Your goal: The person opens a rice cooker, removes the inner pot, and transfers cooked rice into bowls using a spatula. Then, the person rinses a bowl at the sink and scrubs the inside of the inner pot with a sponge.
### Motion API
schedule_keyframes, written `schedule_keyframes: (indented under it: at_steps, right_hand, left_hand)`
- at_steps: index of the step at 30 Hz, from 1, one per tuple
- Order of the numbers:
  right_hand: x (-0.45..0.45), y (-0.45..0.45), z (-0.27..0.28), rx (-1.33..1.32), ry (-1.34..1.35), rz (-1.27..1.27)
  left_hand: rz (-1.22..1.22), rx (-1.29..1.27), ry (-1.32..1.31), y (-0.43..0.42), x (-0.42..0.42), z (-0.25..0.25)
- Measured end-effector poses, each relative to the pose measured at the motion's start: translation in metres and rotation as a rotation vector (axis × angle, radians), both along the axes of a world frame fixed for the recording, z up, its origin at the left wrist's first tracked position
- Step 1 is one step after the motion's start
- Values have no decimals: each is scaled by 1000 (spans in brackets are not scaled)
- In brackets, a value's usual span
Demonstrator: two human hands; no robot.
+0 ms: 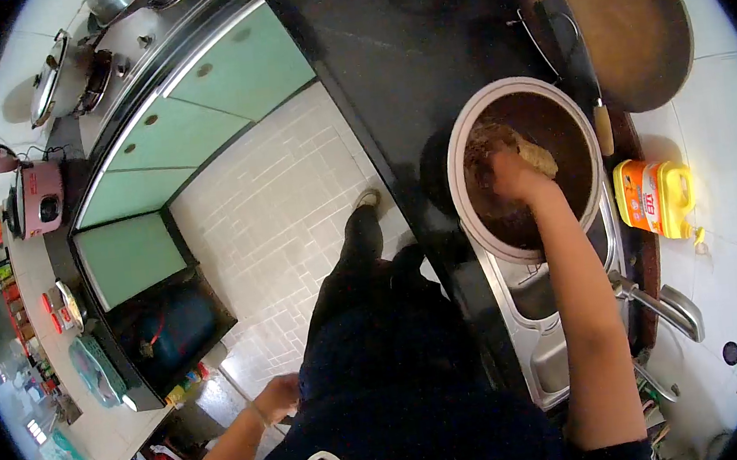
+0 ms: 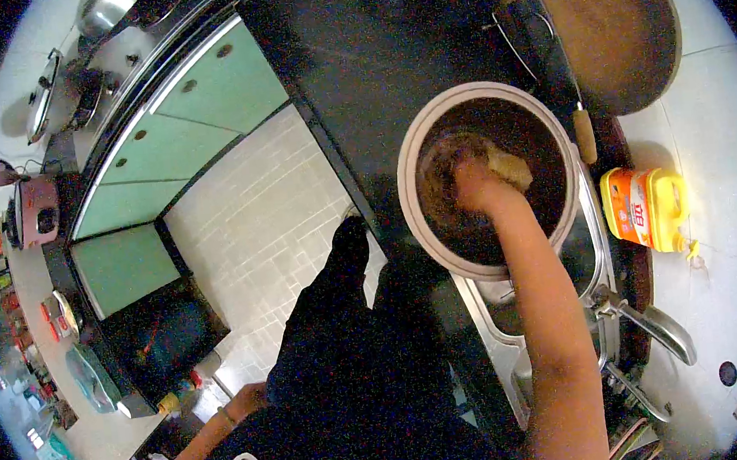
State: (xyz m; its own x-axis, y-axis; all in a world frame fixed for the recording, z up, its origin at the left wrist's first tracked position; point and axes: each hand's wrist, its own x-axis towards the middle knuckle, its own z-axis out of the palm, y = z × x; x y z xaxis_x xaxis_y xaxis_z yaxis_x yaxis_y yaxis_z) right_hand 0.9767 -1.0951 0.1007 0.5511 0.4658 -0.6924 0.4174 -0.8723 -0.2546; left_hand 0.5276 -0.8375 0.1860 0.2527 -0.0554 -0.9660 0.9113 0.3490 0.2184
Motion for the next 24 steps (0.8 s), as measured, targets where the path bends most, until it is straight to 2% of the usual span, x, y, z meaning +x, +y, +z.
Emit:
schedule_keyframes:
  at_steps: [2,4,5,7,8,10,11,13,14,16,17,19,20,22,24]
  right_hand:
    - [1,0,-4,-47,39,-40]
    - [1,-5,-18,-67,-104,201]
    - [0,-7,-14,-64,-109,195]
    - [-1,-3,-1,-12,-74,119]
    - [-2,-2,0,-7,-77,111]
    - [-4,0,1,25,-119,94]
    - [-3,1,-2,30,-116,86]
    - [1,1,-7,-74,-17,109]
    - [-1,0,-9,-72,-18,105]
    - [-1,0,-8,-48,-91,126]
    - [-2,2,-5,-41,-95,121]
    - [-3,2,3,-79,-83,118]
    - [-4,0,0,-77,-83,111]
    - [-3,-1,-9,20,-130,76]
    - [-6,1,1,17,-112,61]
  left_hand:
    - [-31,-64,-36,-9,-8,7]
    - [-141,-45,-34,-14,-28,-2]
    - [-146,-42,-39,-22,-24,3]
    - [-541,391,-177,-39,-9,17]
    - [-549,397,-179,-46,-22,9]
    - [-118,480,-309,-61,-60,-16]
    - [-128,483,-308,-61,-63,-15]
    - [-128,434,-107,-61,-67,-14]
    - [-132,436,-108,-57,-87,-30]
    - [-81,301,-296,-46,-138,-74]
    - [-87,308,-300,-45,-139,-76]
    - [-66,353,-468,-45,-139,-79]
    - [-72,353,-469,-49,-140,-81]
    - [10,556,-265,-61,-147,-85]
    - [-57,611,-215,-61,-136,-78]
